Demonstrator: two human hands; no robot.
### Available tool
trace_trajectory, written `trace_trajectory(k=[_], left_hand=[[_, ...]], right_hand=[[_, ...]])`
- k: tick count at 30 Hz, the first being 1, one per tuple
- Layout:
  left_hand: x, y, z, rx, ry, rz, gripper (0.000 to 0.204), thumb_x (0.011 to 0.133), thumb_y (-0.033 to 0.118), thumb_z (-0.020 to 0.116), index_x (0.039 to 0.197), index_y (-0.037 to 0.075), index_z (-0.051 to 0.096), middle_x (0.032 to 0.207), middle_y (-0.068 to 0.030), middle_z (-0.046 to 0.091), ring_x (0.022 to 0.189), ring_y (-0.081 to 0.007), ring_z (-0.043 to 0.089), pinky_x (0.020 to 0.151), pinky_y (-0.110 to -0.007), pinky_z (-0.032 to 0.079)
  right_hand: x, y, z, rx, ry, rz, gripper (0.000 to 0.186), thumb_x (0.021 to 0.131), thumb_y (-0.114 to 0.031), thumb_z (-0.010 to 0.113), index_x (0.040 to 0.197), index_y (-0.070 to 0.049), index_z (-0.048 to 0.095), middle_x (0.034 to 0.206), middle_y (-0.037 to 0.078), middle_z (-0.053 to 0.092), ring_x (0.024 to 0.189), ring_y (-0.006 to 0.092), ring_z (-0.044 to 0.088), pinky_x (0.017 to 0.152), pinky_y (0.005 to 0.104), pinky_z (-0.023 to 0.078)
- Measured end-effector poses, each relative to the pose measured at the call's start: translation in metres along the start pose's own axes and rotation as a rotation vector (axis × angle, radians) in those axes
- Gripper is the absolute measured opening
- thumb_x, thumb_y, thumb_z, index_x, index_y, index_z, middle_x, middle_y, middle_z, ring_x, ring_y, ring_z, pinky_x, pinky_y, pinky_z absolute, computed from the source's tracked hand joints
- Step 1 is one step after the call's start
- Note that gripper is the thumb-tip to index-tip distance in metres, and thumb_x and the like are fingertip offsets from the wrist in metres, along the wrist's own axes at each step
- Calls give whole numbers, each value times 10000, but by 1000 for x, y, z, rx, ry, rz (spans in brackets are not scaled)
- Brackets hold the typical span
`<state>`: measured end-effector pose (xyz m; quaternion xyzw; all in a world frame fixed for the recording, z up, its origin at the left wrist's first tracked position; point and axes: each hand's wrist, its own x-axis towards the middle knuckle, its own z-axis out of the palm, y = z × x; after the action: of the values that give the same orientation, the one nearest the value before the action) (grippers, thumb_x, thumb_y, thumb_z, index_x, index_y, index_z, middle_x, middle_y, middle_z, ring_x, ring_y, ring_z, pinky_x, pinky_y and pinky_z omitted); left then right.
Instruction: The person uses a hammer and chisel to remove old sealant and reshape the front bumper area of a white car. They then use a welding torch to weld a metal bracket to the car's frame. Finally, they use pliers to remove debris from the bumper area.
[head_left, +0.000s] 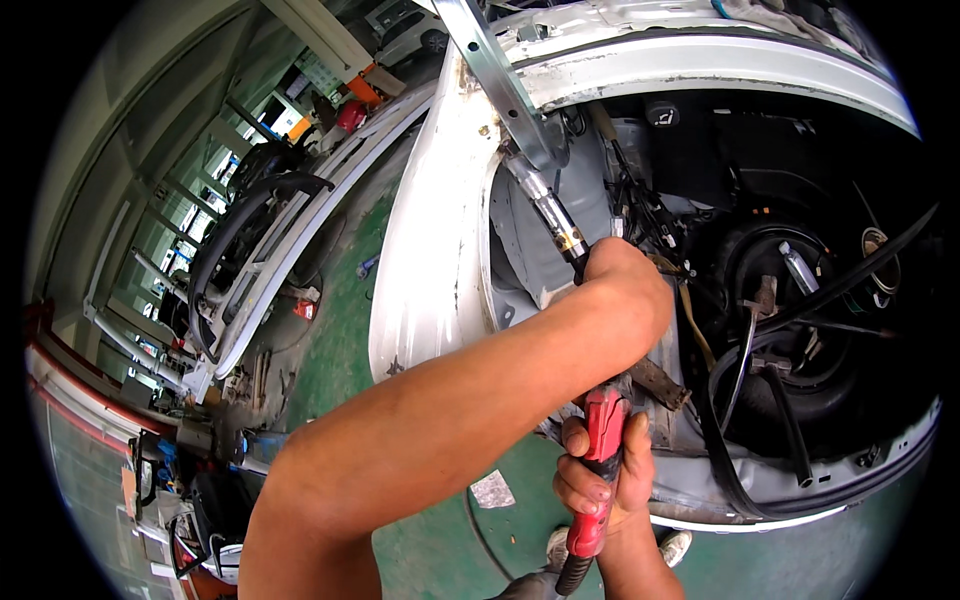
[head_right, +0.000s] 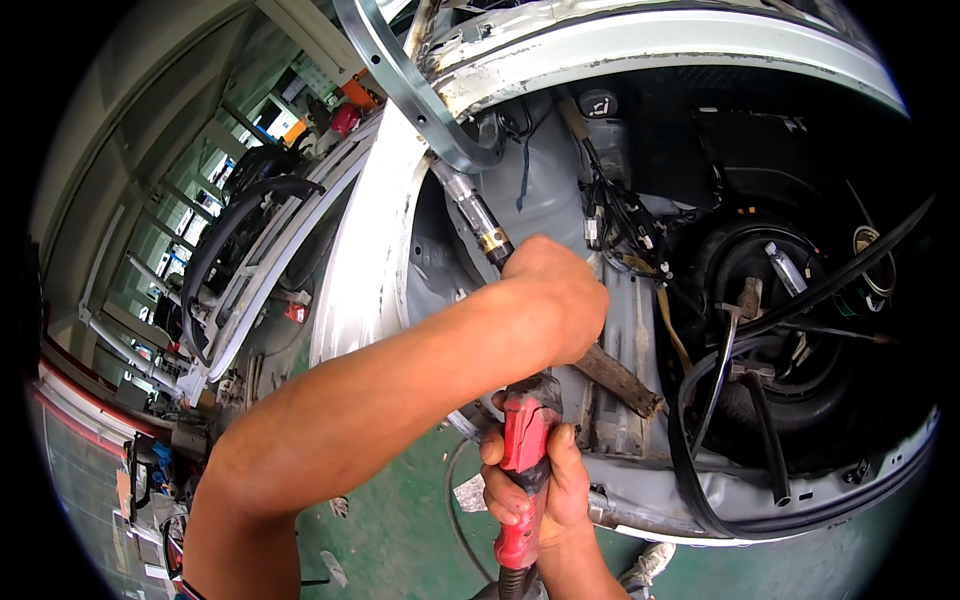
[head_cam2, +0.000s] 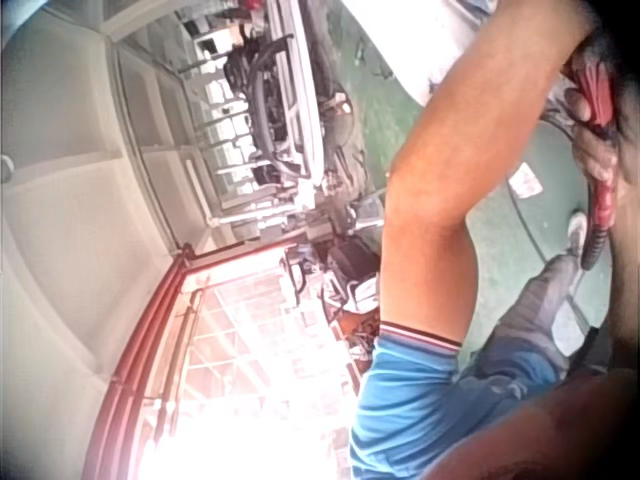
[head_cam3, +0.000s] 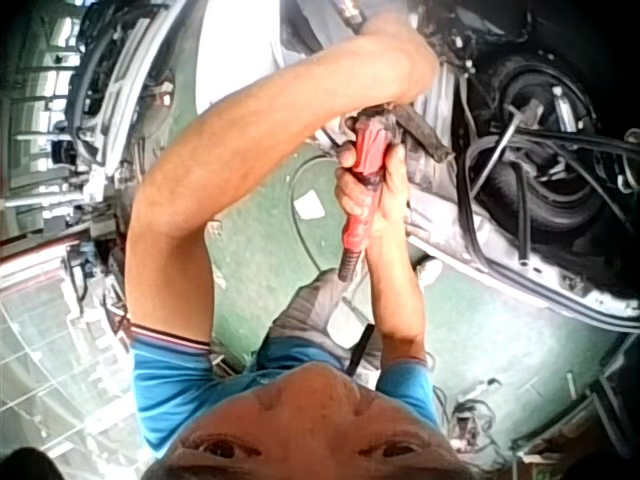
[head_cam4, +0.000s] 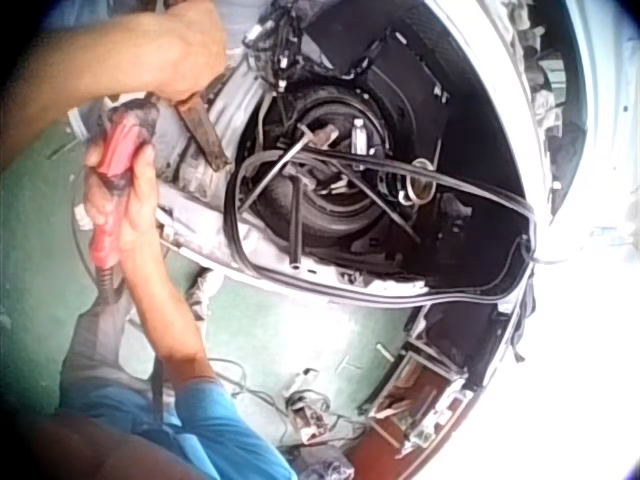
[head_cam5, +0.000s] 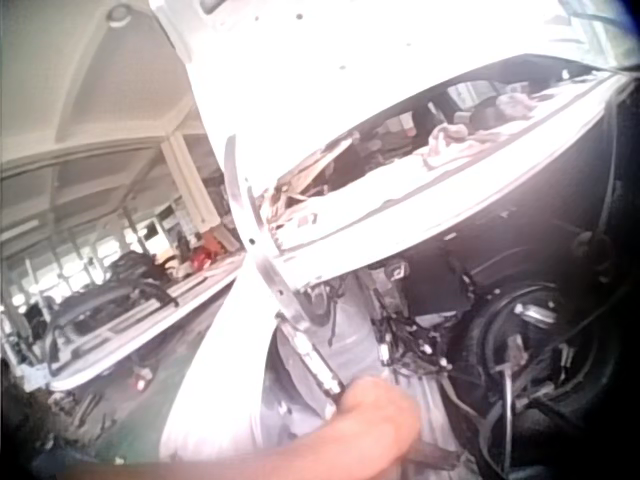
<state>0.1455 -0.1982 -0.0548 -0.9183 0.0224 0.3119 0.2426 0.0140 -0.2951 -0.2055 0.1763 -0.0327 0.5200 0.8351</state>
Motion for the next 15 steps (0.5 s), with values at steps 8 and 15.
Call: trace_trajectory(k=[8,15], left_hand=[[-4,0,0,0,23,20,209,826,207,711,1006,166,808,1009,-32,778,952,-231,744,717,-383,577],[-1,0,0,12,-7,-13,188,818,269,746,972,189,819,954,-11,781,925,-211,745,701,-366,574]], right_hand=[[-1,6,-5,44,-20,-20,705,1021,-571,499,1482,-50,379,1126,202,641,555,144,502,455,300,464],[3,14,-1,121,-66,-30,701,1032,-569,470,1481,-40,371,1139,201,637,546,140,494,455,291,464]])
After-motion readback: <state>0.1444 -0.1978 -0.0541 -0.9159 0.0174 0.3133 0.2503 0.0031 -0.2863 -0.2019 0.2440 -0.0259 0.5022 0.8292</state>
